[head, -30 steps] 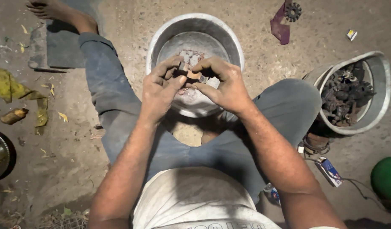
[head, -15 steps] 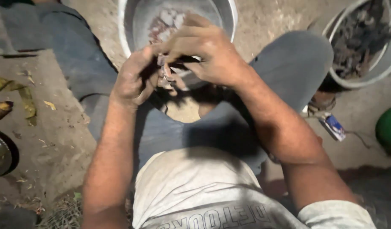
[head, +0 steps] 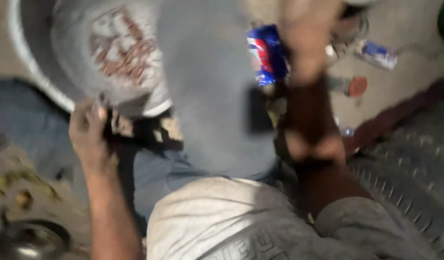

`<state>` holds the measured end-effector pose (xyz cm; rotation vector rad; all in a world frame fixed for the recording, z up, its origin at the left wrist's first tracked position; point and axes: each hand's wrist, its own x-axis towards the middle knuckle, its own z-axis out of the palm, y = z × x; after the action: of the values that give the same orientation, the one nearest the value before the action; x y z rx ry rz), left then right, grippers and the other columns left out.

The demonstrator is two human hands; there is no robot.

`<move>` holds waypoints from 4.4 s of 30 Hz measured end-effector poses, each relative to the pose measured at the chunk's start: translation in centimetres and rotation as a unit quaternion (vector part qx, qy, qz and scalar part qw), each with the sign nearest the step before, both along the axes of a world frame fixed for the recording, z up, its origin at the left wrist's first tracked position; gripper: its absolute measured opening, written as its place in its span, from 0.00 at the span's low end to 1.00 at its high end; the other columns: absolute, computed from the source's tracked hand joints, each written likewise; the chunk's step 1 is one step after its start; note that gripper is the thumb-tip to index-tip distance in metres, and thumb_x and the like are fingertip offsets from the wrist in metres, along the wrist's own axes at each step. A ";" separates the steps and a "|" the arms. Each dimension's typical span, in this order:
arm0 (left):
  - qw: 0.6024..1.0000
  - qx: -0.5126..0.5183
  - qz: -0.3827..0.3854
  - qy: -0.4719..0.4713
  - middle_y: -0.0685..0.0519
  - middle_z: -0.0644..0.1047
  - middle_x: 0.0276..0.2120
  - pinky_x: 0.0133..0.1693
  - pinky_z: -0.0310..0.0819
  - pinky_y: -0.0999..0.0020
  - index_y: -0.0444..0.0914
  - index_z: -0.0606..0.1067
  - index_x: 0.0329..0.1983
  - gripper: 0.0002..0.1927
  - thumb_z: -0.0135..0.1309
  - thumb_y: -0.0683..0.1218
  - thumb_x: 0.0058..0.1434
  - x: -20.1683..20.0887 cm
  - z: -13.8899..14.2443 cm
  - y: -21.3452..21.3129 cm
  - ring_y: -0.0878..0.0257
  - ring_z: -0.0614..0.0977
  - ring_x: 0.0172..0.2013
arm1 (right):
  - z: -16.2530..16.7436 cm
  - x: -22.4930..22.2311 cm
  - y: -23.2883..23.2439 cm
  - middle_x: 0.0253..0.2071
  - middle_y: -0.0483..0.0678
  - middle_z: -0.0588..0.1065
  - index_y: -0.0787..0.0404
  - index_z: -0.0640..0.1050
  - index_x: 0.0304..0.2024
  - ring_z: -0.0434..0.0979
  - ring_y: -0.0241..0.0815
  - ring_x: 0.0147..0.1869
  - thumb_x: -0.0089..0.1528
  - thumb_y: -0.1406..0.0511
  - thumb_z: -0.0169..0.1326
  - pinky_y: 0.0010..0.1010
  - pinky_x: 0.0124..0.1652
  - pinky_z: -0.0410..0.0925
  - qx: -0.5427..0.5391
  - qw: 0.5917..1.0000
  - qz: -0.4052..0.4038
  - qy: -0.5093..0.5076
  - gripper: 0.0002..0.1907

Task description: The person sits on the ground with a plastic basin on their lap, cutting pieces of copper wire and scrap metal into small bits using scissors, letting the cut pieces accumulate in the basin. They occasionally pick up and reposition the wire pieces by hand and briefly reach to the side before resuming cutting.

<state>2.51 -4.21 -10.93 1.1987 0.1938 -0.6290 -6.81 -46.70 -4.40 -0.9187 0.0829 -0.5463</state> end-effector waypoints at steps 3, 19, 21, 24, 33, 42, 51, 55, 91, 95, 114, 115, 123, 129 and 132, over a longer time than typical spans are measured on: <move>0.994 0.090 -0.063 -0.005 0.49 0.77 0.46 0.46 0.79 0.62 0.36 0.67 0.55 0.16 0.58 0.36 0.68 -0.4 -1.4 -1.5 0.56 0.81 0.44 | -5.7 -3.4 -0.4 0.37 0.50 0.78 0.66 0.78 0.42 0.78 0.40 0.41 0.63 0.68 0.63 0.31 0.41 0.72 -0.143 0.961 -0.090 0.219 0.10; 0.900 0.319 -0.262 -0.141 0.49 0.77 0.43 0.43 0.79 0.62 0.36 0.71 0.58 0.15 0.56 0.39 0.70 0.2 -2.9 -2.1 0.57 0.81 0.42 | -19.5 -14.8 9.1 0.45 0.62 0.76 0.62 0.78 0.45 0.76 0.66 0.50 0.59 0.68 0.53 0.54 0.45 0.68 -0.461 0.668 0.058 0.582 0.12; 0.905 0.315 -0.252 -0.138 0.49 0.77 0.42 0.43 0.79 0.62 0.36 0.71 0.58 0.15 0.56 0.39 0.70 -0.2 -2.8 -2.1 0.57 0.81 0.41 | -18.6 -15.1 10.2 0.46 0.62 0.75 0.62 0.76 0.48 0.75 0.66 0.50 0.56 0.68 0.52 0.53 0.46 0.69 -0.553 0.647 -0.068 0.521 0.16; 0.922 0.299 -0.214 -0.121 0.50 0.77 0.41 0.41 0.79 0.62 0.36 0.71 0.58 0.15 0.57 0.39 0.69 -0.3 -2.1 -2.7 0.58 0.81 0.39 | -17.6 -15.8 11.5 0.47 0.61 0.74 0.64 0.74 0.51 0.74 0.66 0.50 0.52 0.69 0.51 0.51 0.47 0.69 -0.601 0.605 -0.126 0.507 0.22; 0.997 0.021 0.075 0.015 0.52 0.74 0.35 0.38 0.79 0.60 0.34 0.73 0.58 0.15 0.60 0.40 0.70 0.6 1.3 -2.7 0.61 0.77 0.33 | -13.7 -14.9 13.3 0.46 0.56 0.73 0.64 0.73 0.53 0.73 0.56 0.47 0.58 0.67 0.54 0.43 0.42 0.68 -0.650 0.574 -0.066 0.493 0.20; 0.948 -0.298 0.067 0.085 0.43 0.80 0.40 0.39 0.80 0.58 0.31 0.68 0.65 0.26 0.48 0.52 0.71 1.5 5.4 -1.3 0.50 0.84 0.38 | -9.3 -7.8 15.0 0.47 0.52 0.73 0.64 0.72 0.52 0.72 0.46 0.45 0.62 0.64 0.58 0.35 0.37 0.66 -0.590 0.610 0.125 0.514 0.18; 0.956 -0.276 0.096 -0.011 0.44 0.78 0.48 0.47 0.81 0.58 0.30 0.65 0.70 0.23 0.45 0.48 0.78 1.1 6.4 -0.6 0.55 0.82 0.45 | -5.6 -11.3 4.7 0.48 0.48 0.73 0.65 0.72 0.52 0.72 0.37 0.43 0.67 0.61 0.62 0.28 0.33 0.65 -0.245 0.700 0.076 0.666 0.18; 0.943 -0.319 0.092 0.009 0.42 0.78 0.47 0.44 0.81 0.59 0.30 0.66 0.67 0.23 0.43 0.50 0.78 1.1 7.4 -0.3 0.55 0.83 0.42 | -0.6 -10.2 -1.1 0.39 0.49 0.77 0.63 0.76 0.47 0.78 0.38 0.36 0.68 0.57 0.63 0.28 0.33 0.69 -0.082 0.954 0.095 0.272 0.16; 0.964 -0.031 0.160 -0.211 0.55 0.75 0.36 0.36 0.70 0.79 0.33 0.76 0.52 0.19 0.47 0.54 0.80 1.0 8.8 0.4 0.72 0.75 0.33 | 7.5 4.9 21.0 0.42 0.48 0.78 0.55 0.82 0.48 0.78 0.47 0.41 0.50 0.61 0.67 0.39 0.43 0.69 -0.727 0.657 0.164 0.115 0.23; 0.949 -0.003 0.155 -0.275 0.54 0.77 0.36 0.41 0.69 0.79 0.32 0.76 0.53 0.18 0.48 0.53 0.83 1.0 8.1 0.6 0.72 0.75 0.36 | 7.4 4.8 21.0 0.43 0.48 0.78 0.54 0.82 0.49 0.78 0.46 0.43 0.50 0.60 0.69 0.39 0.45 0.68 -0.748 0.641 0.138 0.107 0.24; 0.955 0.036 0.159 -0.246 0.53 0.81 0.39 0.48 0.72 0.76 0.33 0.76 0.54 0.20 0.46 0.55 0.78 1.0 8.2 0.5 0.69 0.79 0.42 | 6.9 4.6 21.0 0.42 0.44 0.78 0.53 0.81 0.49 0.77 0.42 0.44 0.52 0.59 0.68 0.39 0.45 0.65 -0.752 0.627 0.159 0.128 0.22; 0.952 0.047 0.159 -0.256 0.53 0.80 0.40 0.48 0.72 0.76 0.33 0.76 0.54 0.21 0.46 0.56 0.78 0.9 8.2 0.6 0.70 0.79 0.42 | 6.9 4.6 21.0 0.41 0.43 0.78 0.52 0.82 0.49 0.77 0.42 0.43 0.53 0.59 0.68 0.39 0.45 0.65 -0.753 0.623 0.163 0.133 0.22; 0.968 0.012 0.162 -0.191 0.55 0.76 0.37 0.35 0.72 0.76 0.34 0.76 0.51 0.23 0.42 0.58 0.77 0.5 8.8 0.2 0.71 0.75 0.33 | 6.9 4.6 21.1 0.40 0.46 0.76 0.54 0.82 0.49 0.77 0.45 0.43 0.53 0.59 0.68 0.40 0.44 0.65 -0.755 0.626 0.164 0.106 0.22; 0.962 -0.218 0.161 -0.039 0.48 0.76 0.38 0.36 0.71 0.74 0.32 0.73 0.49 0.22 0.39 0.55 0.81 0.6 8.9 -0.2 0.66 0.76 0.33 | 6.5 5.0 21.8 0.39 0.47 0.75 0.58 0.80 0.50 0.76 0.44 0.41 0.56 0.63 0.66 0.35 0.41 0.70 -0.668 0.702 0.223 0.109 0.20; 0.902 -0.413 0.124 0.030 0.47 0.78 0.36 0.36 0.75 0.71 0.35 0.73 0.47 0.20 0.40 0.55 0.79 0.9 8.5 -0.3 0.64 0.79 0.32 | 6.3 4.9 21.9 0.38 0.47 0.74 0.60 0.78 0.51 0.75 0.39 0.37 0.57 0.66 0.65 0.29 0.37 0.70 -0.590 0.746 0.283 0.123 0.20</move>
<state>3.40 -4.54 -2.39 0.3228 0.1066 -0.4444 -1.95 -24.82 1.91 -2.1667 -0.3506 0.1965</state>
